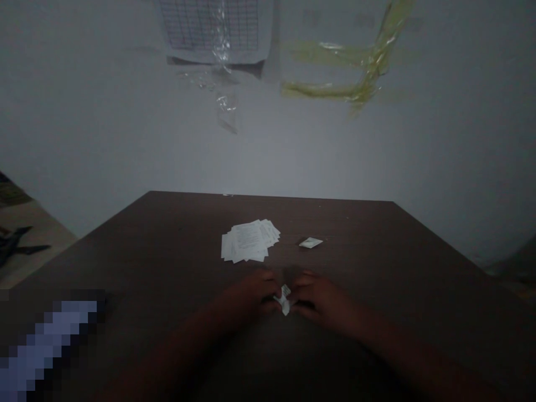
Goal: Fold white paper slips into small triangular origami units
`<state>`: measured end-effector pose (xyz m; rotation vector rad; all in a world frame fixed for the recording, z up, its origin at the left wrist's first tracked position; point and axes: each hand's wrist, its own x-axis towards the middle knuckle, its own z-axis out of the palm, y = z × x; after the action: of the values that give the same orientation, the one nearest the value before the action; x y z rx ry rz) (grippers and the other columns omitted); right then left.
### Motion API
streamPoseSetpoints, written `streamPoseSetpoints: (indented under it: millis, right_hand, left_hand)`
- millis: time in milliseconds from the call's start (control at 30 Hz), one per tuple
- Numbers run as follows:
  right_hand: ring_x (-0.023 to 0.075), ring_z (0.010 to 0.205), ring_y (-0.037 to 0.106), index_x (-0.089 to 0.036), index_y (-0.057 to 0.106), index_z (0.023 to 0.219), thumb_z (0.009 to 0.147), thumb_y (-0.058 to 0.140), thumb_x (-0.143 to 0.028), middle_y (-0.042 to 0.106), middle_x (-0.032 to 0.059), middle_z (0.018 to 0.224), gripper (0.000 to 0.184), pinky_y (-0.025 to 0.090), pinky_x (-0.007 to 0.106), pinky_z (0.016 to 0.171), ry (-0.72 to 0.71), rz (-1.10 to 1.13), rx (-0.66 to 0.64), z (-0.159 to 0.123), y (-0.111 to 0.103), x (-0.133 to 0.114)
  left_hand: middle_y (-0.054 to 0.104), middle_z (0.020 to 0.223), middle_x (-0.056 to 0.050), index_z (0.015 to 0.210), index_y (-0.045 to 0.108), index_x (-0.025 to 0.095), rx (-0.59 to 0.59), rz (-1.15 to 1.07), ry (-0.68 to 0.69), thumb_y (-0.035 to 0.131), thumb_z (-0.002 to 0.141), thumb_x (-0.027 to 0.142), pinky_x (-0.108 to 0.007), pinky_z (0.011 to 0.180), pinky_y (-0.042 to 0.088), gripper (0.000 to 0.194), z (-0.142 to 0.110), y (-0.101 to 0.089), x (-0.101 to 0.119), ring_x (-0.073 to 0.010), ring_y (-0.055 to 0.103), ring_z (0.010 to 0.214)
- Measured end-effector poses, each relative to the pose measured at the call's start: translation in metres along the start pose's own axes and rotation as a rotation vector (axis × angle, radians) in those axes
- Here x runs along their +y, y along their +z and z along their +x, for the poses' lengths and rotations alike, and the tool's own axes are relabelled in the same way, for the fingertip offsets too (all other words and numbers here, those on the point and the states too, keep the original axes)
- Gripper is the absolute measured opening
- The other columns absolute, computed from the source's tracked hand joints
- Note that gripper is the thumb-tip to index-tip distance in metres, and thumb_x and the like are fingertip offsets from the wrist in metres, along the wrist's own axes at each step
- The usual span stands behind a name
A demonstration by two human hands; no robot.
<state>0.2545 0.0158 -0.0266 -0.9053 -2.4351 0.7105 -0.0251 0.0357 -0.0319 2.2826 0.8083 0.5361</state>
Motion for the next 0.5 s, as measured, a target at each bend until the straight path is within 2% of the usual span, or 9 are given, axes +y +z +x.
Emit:
streamPoseSetpoints:
  millis: [100, 167, 267, 367, 500]
  right_hand:
    - [0.0274, 0.102, 0.079, -0.024, 0.086, 0.106, 0.111, 0.074, -0.018, 0.083, 0.0075, 0.105, 0.015, 0.062, 0.043, 0.101, -0.032, -0.008, -0.054, 0.001, 0.001, 0.009]
    - [0.0274, 0.100, 0.078, -0.023, 0.083, 0.103, 0.114, 0.071, -0.021, 0.082, 0.0084, 0.103, 0.016, 0.062, 0.040, 0.095, 0.005, -0.018, -0.017, 0.001, 0.003, 0.013]
    - [0.0273, 0.099, 0.077, -0.023, 0.078, 0.100, 0.115, 0.067, -0.024, 0.080, 0.0090, 0.103, 0.019, 0.063, 0.039, 0.093, 0.044, -0.009, 0.040, 0.000, 0.008, 0.014]
    - [0.0270, 0.098, 0.076, -0.023, 0.075, 0.099, 0.116, 0.064, -0.024, 0.079, 0.0093, 0.104, 0.020, 0.062, 0.039, 0.091, 0.070, 0.048, 0.111, 0.000, 0.014, 0.013]
    - [0.0270, 0.100, 0.077, -0.024, 0.077, 0.101, 0.115, 0.064, -0.028, 0.080, 0.0091, 0.106, 0.020, 0.061, 0.039, 0.092, 0.122, 0.141, 0.218, 0.002, 0.014, 0.011]
  left_hand:
    - [0.077, 0.114, -0.006, 0.104, 0.082, 0.022, -0.026, 0.091, 0.014, 0.071, 0.112, 0.023, -0.035, 0.098, 0.057, 0.013, 0.002, 0.002, 0.001, -0.0256, 0.074, 0.108]
    - [0.075, 0.112, -0.006, 0.103, 0.080, 0.020, -0.018, 0.152, 0.009, 0.067, 0.113, 0.018, -0.036, 0.100, 0.056, 0.017, 0.003, 0.004, 0.004, -0.0252, 0.072, 0.108]
    - [0.074, 0.115, -0.007, 0.106, 0.079, 0.019, 0.023, 0.190, -0.005, 0.071, 0.107, 0.013, -0.038, 0.103, 0.055, 0.010, 0.002, 0.006, 0.009, -0.0268, 0.070, 0.113]
    - [0.077, 0.116, -0.007, 0.107, 0.080, 0.020, 0.080, 0.154, -0.038, 0.073, 0.102, 0.012, -0.038, 0.103, 0.057, 0.012, 0.002, 0.008, 0.010, -0.0268, 0.072, 0.114]
    - [0.083, 0.111, -0.007, 0.106, 0.082, 0.022, 0.160, 0.096, -0.096, 0.068, 0.104, 0.016, -0.039, 0.101, 0.060, 0.016, 0.007, 0.009, 0.004, -0.0267, 0.076, 0.108]
